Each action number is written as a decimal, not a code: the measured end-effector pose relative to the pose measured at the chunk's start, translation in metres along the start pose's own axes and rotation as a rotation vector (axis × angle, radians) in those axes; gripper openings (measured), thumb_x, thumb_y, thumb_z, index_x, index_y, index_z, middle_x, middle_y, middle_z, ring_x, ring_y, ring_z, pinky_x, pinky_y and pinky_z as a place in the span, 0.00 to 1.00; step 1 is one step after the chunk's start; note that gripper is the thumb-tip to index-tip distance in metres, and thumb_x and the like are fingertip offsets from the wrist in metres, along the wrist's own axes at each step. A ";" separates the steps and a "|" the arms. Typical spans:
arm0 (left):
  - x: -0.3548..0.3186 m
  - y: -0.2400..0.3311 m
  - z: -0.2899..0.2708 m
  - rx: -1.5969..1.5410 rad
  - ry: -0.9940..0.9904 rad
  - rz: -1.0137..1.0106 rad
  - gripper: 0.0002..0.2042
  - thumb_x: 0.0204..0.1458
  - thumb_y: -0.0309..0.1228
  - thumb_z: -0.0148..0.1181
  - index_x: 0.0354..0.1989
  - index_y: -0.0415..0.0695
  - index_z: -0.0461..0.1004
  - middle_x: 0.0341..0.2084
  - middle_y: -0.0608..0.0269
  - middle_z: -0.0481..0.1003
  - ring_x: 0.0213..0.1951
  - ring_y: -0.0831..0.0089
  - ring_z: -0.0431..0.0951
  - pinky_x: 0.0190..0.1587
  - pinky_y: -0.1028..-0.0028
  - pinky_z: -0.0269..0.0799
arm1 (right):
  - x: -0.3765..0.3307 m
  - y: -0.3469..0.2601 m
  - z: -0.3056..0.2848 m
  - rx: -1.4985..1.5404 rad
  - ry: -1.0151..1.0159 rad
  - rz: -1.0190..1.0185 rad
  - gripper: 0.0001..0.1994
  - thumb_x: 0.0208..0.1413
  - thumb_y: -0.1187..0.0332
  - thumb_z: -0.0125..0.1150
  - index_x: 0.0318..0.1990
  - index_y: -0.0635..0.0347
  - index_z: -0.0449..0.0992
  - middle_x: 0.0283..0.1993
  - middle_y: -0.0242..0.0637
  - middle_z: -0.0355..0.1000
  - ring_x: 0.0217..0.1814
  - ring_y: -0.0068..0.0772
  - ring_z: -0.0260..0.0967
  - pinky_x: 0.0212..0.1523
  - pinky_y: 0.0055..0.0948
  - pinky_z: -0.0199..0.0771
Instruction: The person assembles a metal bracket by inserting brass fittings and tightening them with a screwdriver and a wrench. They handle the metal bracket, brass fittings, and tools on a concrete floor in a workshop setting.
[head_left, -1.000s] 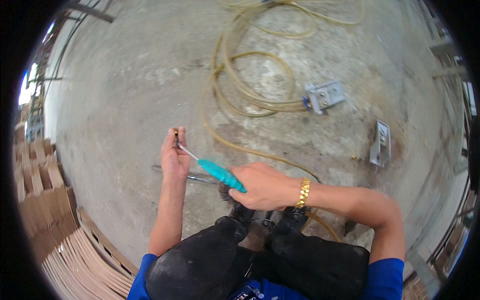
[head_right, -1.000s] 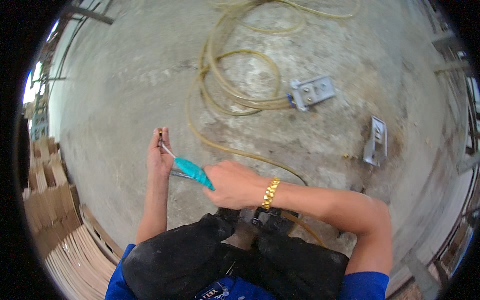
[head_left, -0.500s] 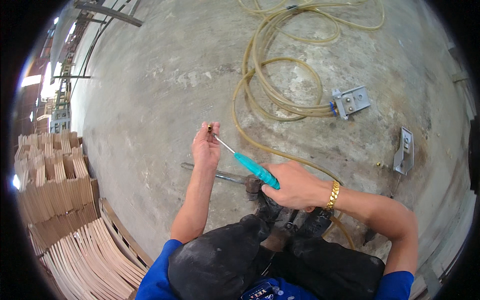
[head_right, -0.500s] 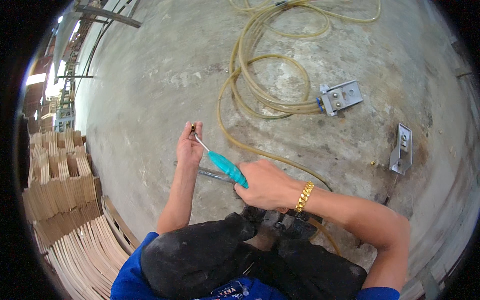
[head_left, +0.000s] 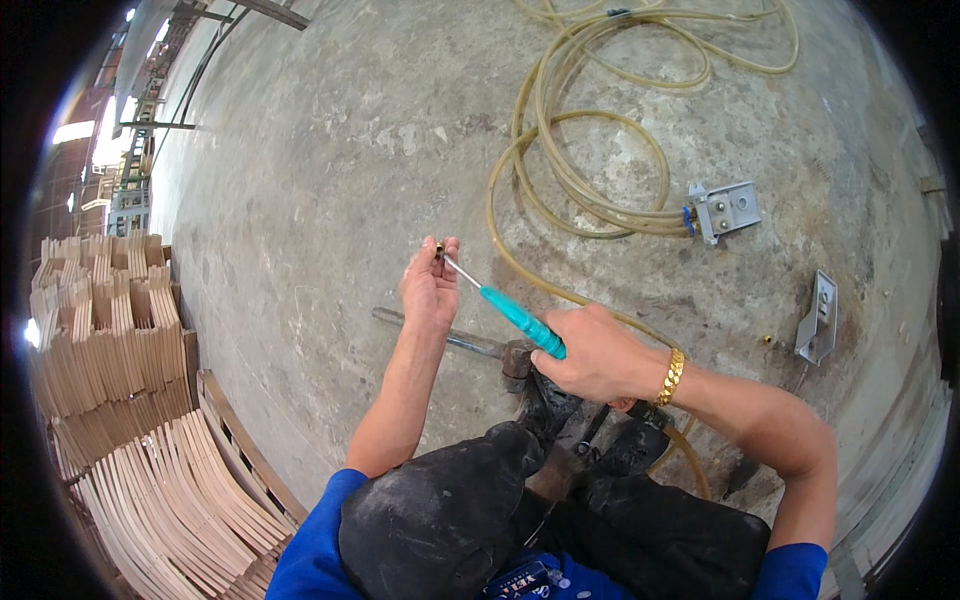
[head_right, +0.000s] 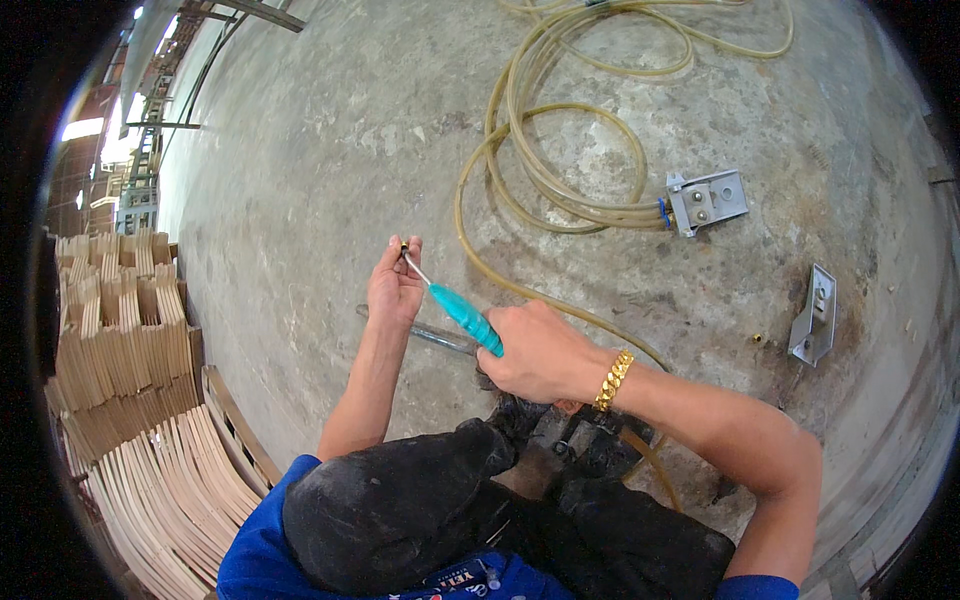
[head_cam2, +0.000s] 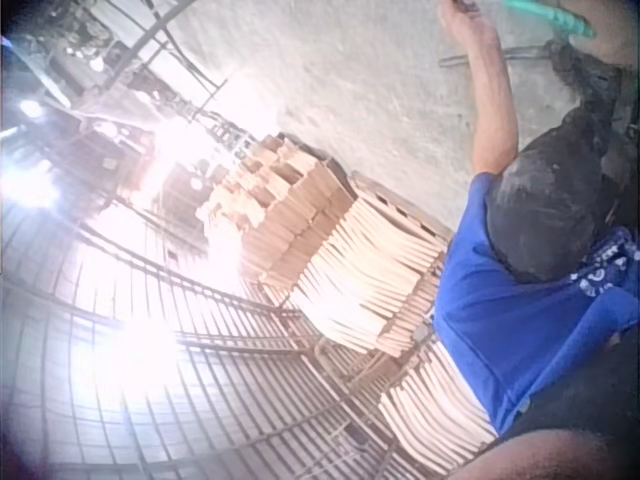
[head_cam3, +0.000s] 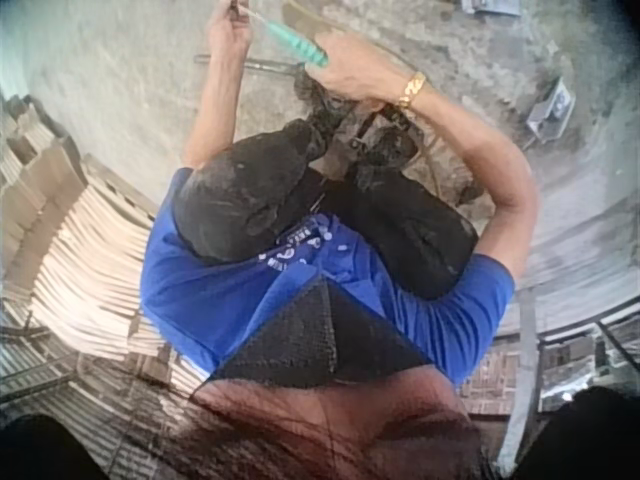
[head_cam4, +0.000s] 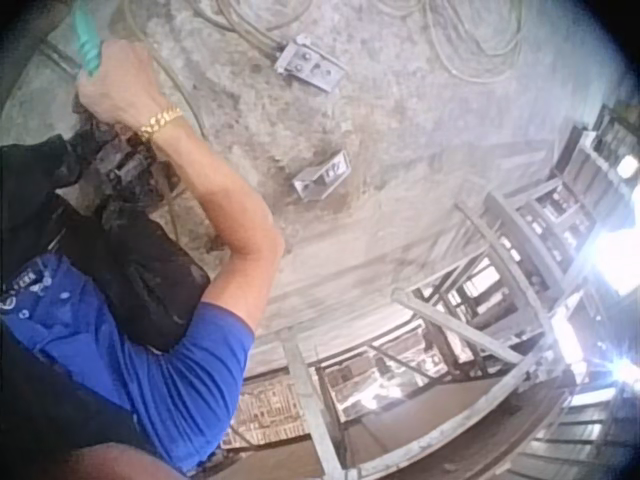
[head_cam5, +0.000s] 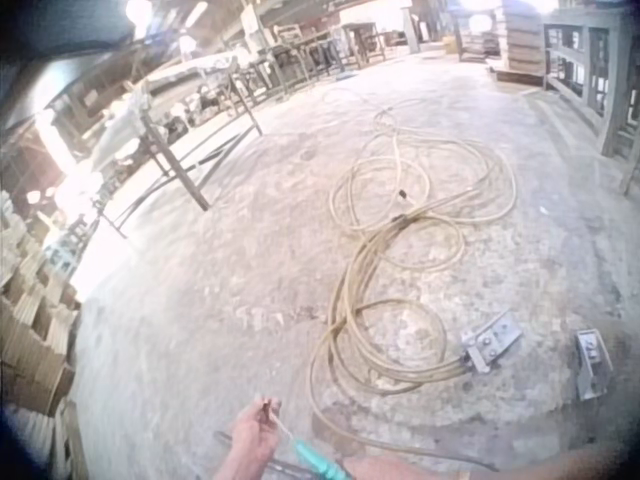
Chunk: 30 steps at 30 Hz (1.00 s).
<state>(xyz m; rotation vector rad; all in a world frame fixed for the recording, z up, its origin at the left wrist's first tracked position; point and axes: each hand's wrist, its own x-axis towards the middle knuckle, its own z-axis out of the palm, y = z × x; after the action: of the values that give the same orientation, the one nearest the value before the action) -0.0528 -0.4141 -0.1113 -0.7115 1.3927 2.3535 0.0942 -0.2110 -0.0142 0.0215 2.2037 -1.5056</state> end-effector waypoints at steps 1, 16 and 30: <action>-0.001 -0.001 0.001 0.001 0.016 -0.002 0.05 0.57 0.25 0.54 0.36 0.35 0.69 0.32 0.52 0.76 0.36 0.66 0.79 0.39 0.76 0.79 | 0.000 -0.001 -0.001 0.011 -0.014 0.012 0.13 0.49 0.65 0.53 0.26 0.70 0.71 0.23 0.58 0.70 0.31 0.61 0.71 0.36 0.47 0.71; 0.002 -0.003 -0.001 -0.013 0.032 0.003 0.05 0.57 0.25 0.54 0.35 0.35 0.68 0.31 0.53 0.75 0.37 0.66 0.79 0.40 0.76 0.79 | 0.003 -0.001 0.000 0.011 -0.022 0.019 0.13 0.49 0.65 0.53 0.25 0.70 0.72 0.22 0.59 0.70 0.30 0.61 0.72 0.35 0.47 0.72; 0.000 -0.007 -0.001 0.017 0.017 0.032 0.06 0.56 0.24 0.56 0.33 0.37 0.65 0.33 0.51 0.75 0.39 0.63 0.79 0.41 0.74 0.80 | 0.006 0.007 0.001 -0.008 -0.012 0.008 0.15 0.50 0.62 0.55 0.25 0.70 0.69 0.21 0.55 0.68 0.27 0.59 0.69 0.32 0.47 0.68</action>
<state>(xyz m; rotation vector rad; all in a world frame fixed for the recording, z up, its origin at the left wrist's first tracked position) -0.0494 -0.4116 -0.1169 -0.7121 1.4396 2.3622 0.0914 -0.2107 -0.0235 0.0185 2.1975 -1.4888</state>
